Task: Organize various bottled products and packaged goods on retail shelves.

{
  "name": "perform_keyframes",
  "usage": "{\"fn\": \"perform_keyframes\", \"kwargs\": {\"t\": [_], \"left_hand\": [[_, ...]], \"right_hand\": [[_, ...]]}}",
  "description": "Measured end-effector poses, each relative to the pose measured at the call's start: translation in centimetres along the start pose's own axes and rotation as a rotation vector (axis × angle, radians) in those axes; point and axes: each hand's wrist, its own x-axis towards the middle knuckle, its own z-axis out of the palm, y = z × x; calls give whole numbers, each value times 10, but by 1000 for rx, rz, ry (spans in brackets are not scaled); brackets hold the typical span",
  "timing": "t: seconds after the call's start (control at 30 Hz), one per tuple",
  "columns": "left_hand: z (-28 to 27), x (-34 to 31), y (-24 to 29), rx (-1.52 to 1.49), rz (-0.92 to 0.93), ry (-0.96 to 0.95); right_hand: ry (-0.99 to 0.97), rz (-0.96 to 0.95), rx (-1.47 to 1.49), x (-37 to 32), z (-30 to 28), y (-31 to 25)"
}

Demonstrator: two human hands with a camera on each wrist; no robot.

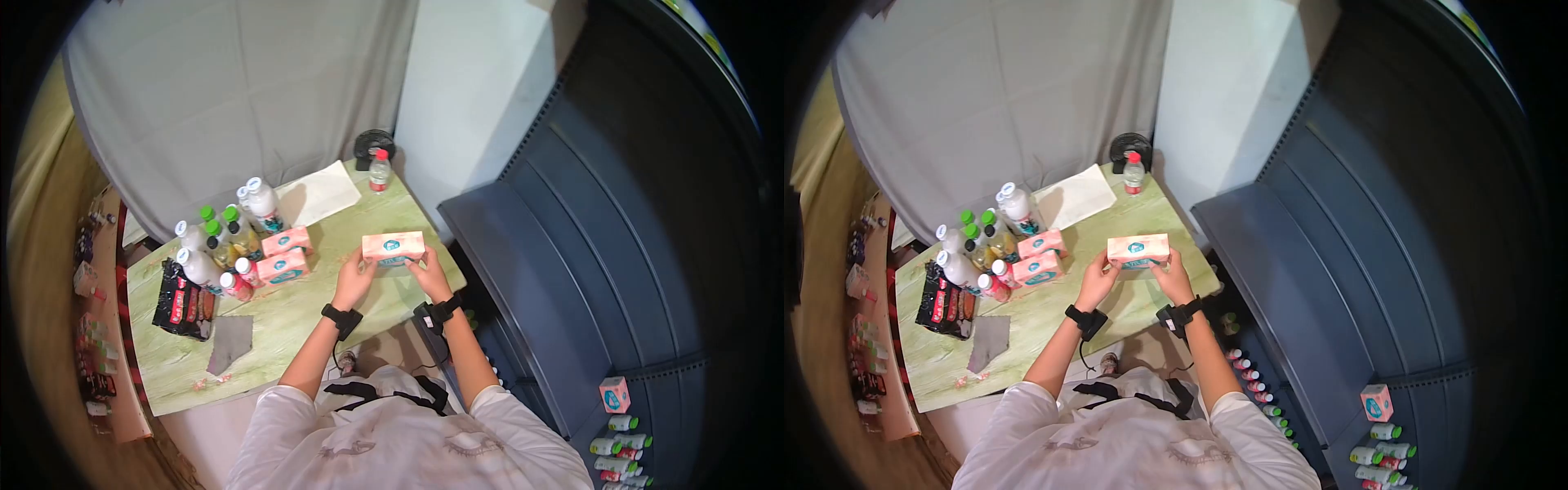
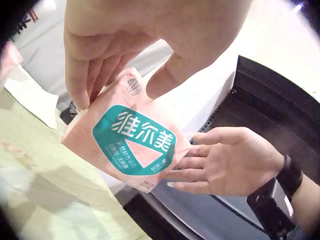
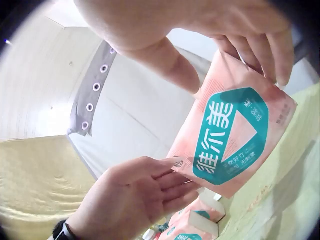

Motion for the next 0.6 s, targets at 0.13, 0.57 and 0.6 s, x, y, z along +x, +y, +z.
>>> {"fn": "perform_keyframes", "kwargs": {"t": [0.13,0.57,0.6], "left_hand": [[-57,9,-47,60,30,71],[-117,3,-89,18,-113,-4],[-114,-3,-89,41,-93,13]], "right_hand": [[-73,104,-4,27,63,20],[-214,271,274,70,153,87],[-187,256,261,67,155,81]]}}
